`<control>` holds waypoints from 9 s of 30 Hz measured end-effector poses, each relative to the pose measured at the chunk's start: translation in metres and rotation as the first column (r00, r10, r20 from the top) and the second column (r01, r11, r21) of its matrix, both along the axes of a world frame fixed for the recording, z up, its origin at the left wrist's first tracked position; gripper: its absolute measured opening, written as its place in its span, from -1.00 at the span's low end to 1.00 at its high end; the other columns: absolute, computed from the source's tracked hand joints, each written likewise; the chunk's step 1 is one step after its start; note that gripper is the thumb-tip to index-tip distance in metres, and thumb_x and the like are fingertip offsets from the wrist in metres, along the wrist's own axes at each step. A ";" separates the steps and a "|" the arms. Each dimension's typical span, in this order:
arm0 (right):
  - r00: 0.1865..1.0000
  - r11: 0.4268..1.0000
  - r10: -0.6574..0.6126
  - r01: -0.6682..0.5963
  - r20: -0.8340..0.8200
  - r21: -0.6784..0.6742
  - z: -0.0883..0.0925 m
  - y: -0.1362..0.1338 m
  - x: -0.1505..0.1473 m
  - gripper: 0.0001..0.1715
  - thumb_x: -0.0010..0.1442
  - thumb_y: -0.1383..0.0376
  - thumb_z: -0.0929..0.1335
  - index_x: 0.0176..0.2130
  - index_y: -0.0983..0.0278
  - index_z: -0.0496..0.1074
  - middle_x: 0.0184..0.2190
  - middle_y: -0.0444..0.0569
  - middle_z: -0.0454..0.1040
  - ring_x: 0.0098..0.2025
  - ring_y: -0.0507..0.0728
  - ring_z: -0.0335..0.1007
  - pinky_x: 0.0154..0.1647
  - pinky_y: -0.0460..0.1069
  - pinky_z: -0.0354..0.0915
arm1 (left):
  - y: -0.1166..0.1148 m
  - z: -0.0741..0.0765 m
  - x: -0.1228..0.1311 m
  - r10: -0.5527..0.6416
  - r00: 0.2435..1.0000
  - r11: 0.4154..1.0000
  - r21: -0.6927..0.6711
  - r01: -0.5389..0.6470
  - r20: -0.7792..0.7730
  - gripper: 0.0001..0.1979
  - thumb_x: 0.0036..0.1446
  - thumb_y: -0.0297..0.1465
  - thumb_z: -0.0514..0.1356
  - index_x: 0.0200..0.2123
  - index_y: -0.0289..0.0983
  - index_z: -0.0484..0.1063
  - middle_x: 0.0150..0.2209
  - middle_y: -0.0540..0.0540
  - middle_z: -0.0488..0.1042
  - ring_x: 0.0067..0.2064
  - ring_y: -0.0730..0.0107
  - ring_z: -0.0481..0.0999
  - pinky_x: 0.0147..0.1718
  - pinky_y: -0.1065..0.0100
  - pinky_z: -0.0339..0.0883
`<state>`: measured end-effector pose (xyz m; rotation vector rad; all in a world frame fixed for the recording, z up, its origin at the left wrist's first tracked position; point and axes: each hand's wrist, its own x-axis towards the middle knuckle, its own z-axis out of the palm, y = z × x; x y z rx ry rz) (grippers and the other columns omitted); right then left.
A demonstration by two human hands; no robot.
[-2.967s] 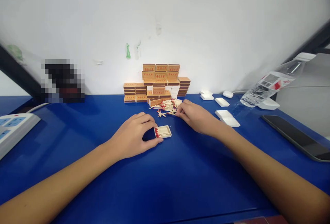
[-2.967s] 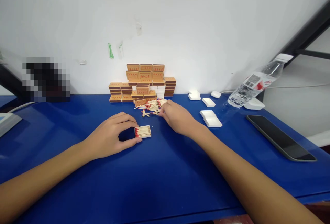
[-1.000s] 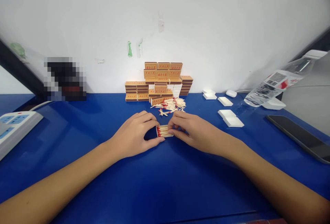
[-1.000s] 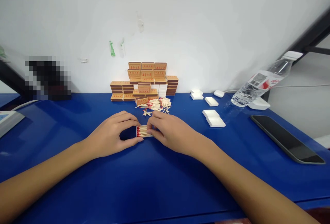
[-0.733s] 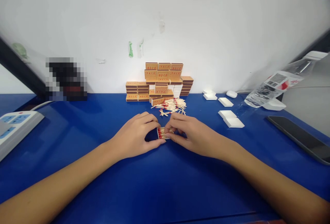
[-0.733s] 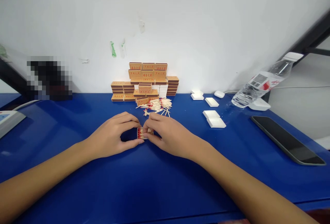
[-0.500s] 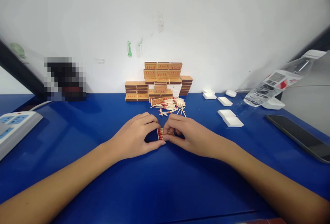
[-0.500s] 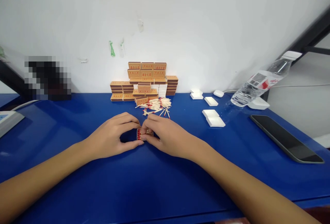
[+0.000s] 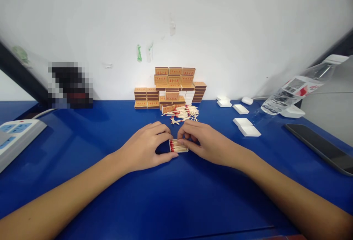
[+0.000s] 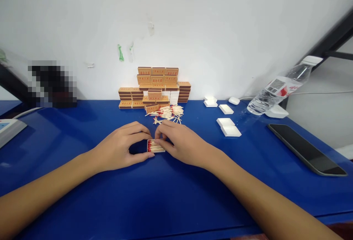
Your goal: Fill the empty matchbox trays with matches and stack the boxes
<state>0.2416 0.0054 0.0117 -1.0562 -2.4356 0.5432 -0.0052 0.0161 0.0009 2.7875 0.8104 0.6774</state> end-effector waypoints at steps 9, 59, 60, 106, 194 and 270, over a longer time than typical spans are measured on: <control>0.940 0.929 -0.335 0.317 0.070 0.191 -0.008 0.043 0.040 -0.84 0.37 0.30 0.34 -0.27 0.25 0.49 -0.35 -0.05 0.44 -0.35 0.11 0.31 -0.30 0.01 0.18 | 0.001 0.002 -0.001 0.051 0.998 0.998 0.026 -0.052 0.049 -0.71 0.33 -0.18 0.32 -0.09 -0.30 0.59 -0.08 -0.17 0.59 -0.04 0.14 0.55 0.00 0.10 0.48; 0.983 0.963 -0.067 0.019 -0.169 -0.270 0.004 0.009 0.014 -0.44 0.20 -0.10 0.53 0.02 0.15 0.47 -0.10 -0.01 0.47 -0.13 0.18 0.36 -0.13 0.07 0.33 | 0.015 0.012 -0.012 0.240 0.946 0.968 0.024 -0.251 0.216 -0.62 0.32 -0.16 0.33 0.09 -0.25 0.56 -0.03 -0.17 0.62 0.00 0.14 0.58 0.03 0.11 0.48; 0.994 0.972 -0.015 -0.011 -0.107 -0.236 0.003 0.011 0.017 -0.42 0.19 -0.08 0.54 0.06 0.14 0.48 -0.05 0.00 0.46 -0.08 0.20 0.36 -0.08 0.09 0.34 | 0.018 0.012 -0.014 0.262 0.943 0.964 -0.009 -0.266 0.206 -0.59 0.30 -0.12 0.34 0.09 -0.24 0.57 -0.02 -0.16 0.62 0.01 0.12 0.58 0.04 0.11 0.47; 0.912 0.955 -0.243 0.165 -0.332 -0.247 0.006 0.025 0.030 -0.55 0.19 -0.04 0.54 -0.06 0.17 0.55 -0.24 -0.06 0.56 -0.23 0.15 0.46 -0.27 0.04 0.34 | 0.032 0.013 -0.023 0.212 0.965 0.866 -0.487 -0.112 0.156 -0.48 0.28 -0.06 0.34 0.23 -0.10 0.54 -0.03 -0.09 0.64 -0.13 0.25 0.58 -0.11 0.24 0.47; 0.933 0.945 -0.271 0.304 -0.238 0.118 0.002 0.014 0.017 -0.85 0.35 0.37 0.34 -0.25 0.21 0.52 -0.30 -0.07 0.56 -0.36 0.09 0.38 -0.24 0.02 0.28 | 0.106 0.006 -0.017 0.522 0.846 0.804 0.394 -0.446 -0.108 -0.78 0.43 -0.32 0.16 -0.05 -0.28 0.57 -0.08 -0.27 0.63 -0.05 -0.02 0.60 -0.08 0.09 0.43; 0.811 0.931 -0.315 0.162 0.493 0.329 0.019 0.084 -0.003 -0.84 0.43 0.29 0.37 -0.06 0.37 0.47 -0.07 0.18 0.56 -0.12 0.24 0.52 -0.19 0.04 0.31 | 0.001 -0.001 -0.010 0.129 0.991 0.989 0.073 -0.131 0.029 -0.74 0.36 -0.28 0.29 0.05 -0.24 0.49 -0.05 -0.13 0.60 -0.03 0.10 0.53 -0.05 0.06 0.40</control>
